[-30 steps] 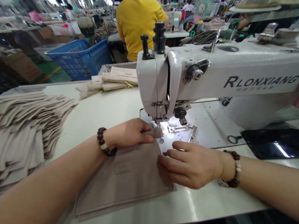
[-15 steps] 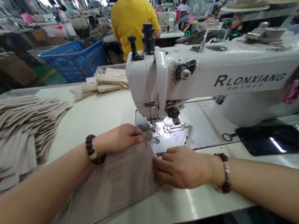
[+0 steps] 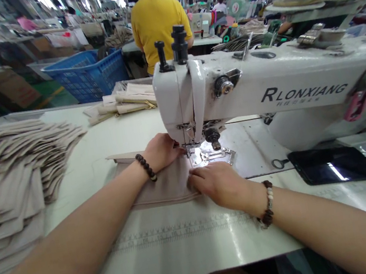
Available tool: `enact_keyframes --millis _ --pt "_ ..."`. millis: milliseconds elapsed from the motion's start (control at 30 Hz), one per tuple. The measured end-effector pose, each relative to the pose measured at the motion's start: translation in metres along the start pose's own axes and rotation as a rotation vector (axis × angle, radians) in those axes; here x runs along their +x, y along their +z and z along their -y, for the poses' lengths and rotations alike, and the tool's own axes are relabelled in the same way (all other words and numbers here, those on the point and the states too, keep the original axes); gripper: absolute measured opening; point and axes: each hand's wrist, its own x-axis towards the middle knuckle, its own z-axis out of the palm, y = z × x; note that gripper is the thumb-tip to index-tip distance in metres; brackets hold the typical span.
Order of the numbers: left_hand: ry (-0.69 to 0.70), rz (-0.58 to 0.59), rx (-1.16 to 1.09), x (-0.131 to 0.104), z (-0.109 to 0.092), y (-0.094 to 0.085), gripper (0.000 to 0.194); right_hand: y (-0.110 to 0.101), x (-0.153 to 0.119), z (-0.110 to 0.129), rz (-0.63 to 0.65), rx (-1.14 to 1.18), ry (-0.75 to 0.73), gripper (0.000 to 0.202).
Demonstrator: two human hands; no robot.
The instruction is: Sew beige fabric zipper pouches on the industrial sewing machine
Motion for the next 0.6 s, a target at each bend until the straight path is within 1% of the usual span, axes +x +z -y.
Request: enact_keyframes --millis 100,233,333,467,600 --pt "0.039 -0.028 0.054 0.000 0.002 0.003 0.026 0.006 -0.005 -0.003 -0.069 0.007 0.008 0.013" --pt "0.090 -0.051 0.162 0.002 0.004 0.006 0.026 0.012 -0.004 -0.007 -0.132 -0.016 -0.099 0.016" --pt "0.112 -0.024 0.174 0.003 0.003 0.004 0.025 0.013 -0.004 -0.007 -0.158 -0.052 -0.150 0.016" --pt "0.185 0.011 0.238 0.003 0.004 -0.001 0.026 0.015 -0.006 -0.006 -0.207 -0.075 -0.177 0.018" --pt "0.261 -0.039 0.292 0.004 0.006 0.000 0.027 0.017 -0.006 -0.006 -0.237 -0.093 -0.205 0.018"
